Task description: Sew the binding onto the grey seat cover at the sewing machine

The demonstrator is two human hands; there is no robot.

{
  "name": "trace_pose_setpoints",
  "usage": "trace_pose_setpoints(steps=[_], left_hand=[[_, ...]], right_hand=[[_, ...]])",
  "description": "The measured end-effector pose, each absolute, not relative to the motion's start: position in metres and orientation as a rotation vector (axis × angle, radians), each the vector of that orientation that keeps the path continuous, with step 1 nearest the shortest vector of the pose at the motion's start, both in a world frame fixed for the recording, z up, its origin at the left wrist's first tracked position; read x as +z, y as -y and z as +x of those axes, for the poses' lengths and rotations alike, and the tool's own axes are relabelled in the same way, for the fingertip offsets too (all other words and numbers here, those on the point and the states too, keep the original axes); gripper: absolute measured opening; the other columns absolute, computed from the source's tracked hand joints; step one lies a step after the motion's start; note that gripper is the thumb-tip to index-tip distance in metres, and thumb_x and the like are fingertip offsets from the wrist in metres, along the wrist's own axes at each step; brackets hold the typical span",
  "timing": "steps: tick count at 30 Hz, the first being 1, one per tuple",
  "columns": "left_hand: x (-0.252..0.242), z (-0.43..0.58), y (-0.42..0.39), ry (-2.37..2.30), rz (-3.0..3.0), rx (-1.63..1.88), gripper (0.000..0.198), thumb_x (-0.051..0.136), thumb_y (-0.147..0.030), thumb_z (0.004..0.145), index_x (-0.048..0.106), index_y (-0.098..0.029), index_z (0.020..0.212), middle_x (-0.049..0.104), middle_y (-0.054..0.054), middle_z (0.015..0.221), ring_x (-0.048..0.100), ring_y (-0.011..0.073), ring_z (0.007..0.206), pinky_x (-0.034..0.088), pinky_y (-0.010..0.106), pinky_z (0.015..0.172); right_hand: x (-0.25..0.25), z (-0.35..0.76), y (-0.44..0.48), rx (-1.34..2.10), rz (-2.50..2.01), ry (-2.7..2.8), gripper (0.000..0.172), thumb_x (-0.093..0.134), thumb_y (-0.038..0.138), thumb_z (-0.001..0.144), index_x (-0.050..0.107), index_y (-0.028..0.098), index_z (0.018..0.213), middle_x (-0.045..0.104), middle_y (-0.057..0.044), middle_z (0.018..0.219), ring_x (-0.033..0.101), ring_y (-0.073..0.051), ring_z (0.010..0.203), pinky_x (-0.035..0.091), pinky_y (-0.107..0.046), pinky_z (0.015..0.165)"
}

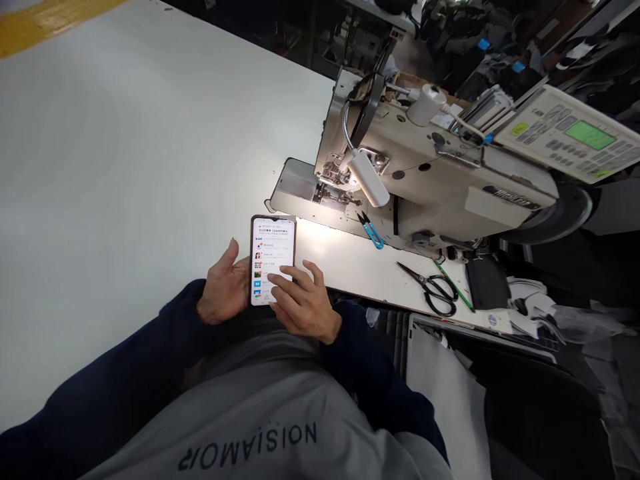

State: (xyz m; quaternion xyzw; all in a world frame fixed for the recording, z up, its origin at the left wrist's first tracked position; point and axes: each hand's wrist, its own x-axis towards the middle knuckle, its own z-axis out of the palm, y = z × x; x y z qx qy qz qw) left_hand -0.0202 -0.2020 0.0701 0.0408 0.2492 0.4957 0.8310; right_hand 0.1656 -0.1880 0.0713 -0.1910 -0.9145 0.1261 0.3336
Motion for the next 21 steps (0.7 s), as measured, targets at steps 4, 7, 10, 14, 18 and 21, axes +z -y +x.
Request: trace_pose_setpoints(steps=[4, 7, 10, 14, 18, 21], left_hand=[[0.072, -0.02, 0.202, -0.547, 0.076, 1.037, 0.074, 0.023, -0.063, 0.092, 0.048, -0.008, 0.135, 0.062, 0.02, 0.117, 0.061, 0.0344, 0.103, 0.042, 0.049, 0.096], [0.074, -0.02, 0.202, -0.575, 0.057, 1.044, 0.074, 0.023, -0.063, 0.092, 0.048, -0.008, 0.134, 0.062, 0.02, 0.116, 0.06, 0.0351, 0.103, 0.042, 0.05, 0.096], [0.076, -0.019, 0.202, -0.613, 0.041, 1.06, 0.073, 0.024, -0.063, 0.092, 0.049, -0.009, 0.134, 0.062, 0.019, 0.116, 0.06, 0.0353, 0.103, 0.043, 0.05, 0.096], [0.077, -0.018, 0.202, -0.636, 0.036, 1.07, 0.074, 0.023, -0.065, 0.091, 0.05, -0.009, 0.133, 0.063, 0.018, 0.114, 0.06, 0.0358, 0.104, 0.044, 0.05, 0.095], [0.077, -0.019, 0.202, -0.633, 0.032, 1.074, 0.075, 0.023, -0.065, 0.091, 0.051, -0.01, 0.132, 0.063, 0.018, 0.114, 0.06, 0.0363, 0.104, 0.045, 0.05, 0.094], [0.077, -0.017, 0.203, -0.647, 0.027, 1.074, 0.074, 0.023, -0.065, 0.091, 0.05, -0.01, 0.133, 0.063, 0.018, 0.115, 0.06, 0.0363, 0.105, 0.045, 0.051, 0.095]], right_hand=[[0.075, 0.17, 0.192, 0.342, -0.49, 2.305, 0.017, 0.044, 0.019, 0.096, 0.053, 0.018, 0.11, 0.059, -0.009, 0.119, 0.053, -0.029, 0.112, 0.028, -0.054, 0.102], [0.072, 0.176, 0.195, 0.383, -0.577, 2.218, 0.022, 0.043, 0.018, 0.095, 0.053, 0.018, 0.115, 0.057, -0.011, 0.12, 0.054, -0.029, 0.108, 0.031, -0.055, 0.1], [0.065, 0.183, 0.199, 0.488, -0.769, 2.09, 0.025, 0.042, 0.017, 0.097, 0.052, 0.017, 0.119, 0.054, -0.012, 0.117, 0.053, -0.028, 0.105, 0.04, -0.051, 0.093], [0.057, 0.187, 0.205, 0.755, -0.987, 1.902, 0.023, 0.037, 0.022, 0.101, 0.053, 0.017, 0.118, 0.052, -0.011, 0.106, 0.053, -0.024, 0.097, 0.046, -0.041, 0.084], [0.053, 0.184, 0.203, 0.934, -1.029, 1.758, 0.026, 0.037, 0.03, 0.104, 0.055, 0.017, 0.12, 0.052, -0.009, 0.107, 0.054, -0.022, 0.095, 0.046, -0.038, 0.085], [0.051, 0.177, 0.192, 1.025, -0.988, 1.654, 0.028, 0.039, 0.032, 0.105, 0.055, 0.017, 0.121, 0.051, -0.01, 0.112, 0.055, -0.023, 0.098, 0.046, -0.038, 0.088]])
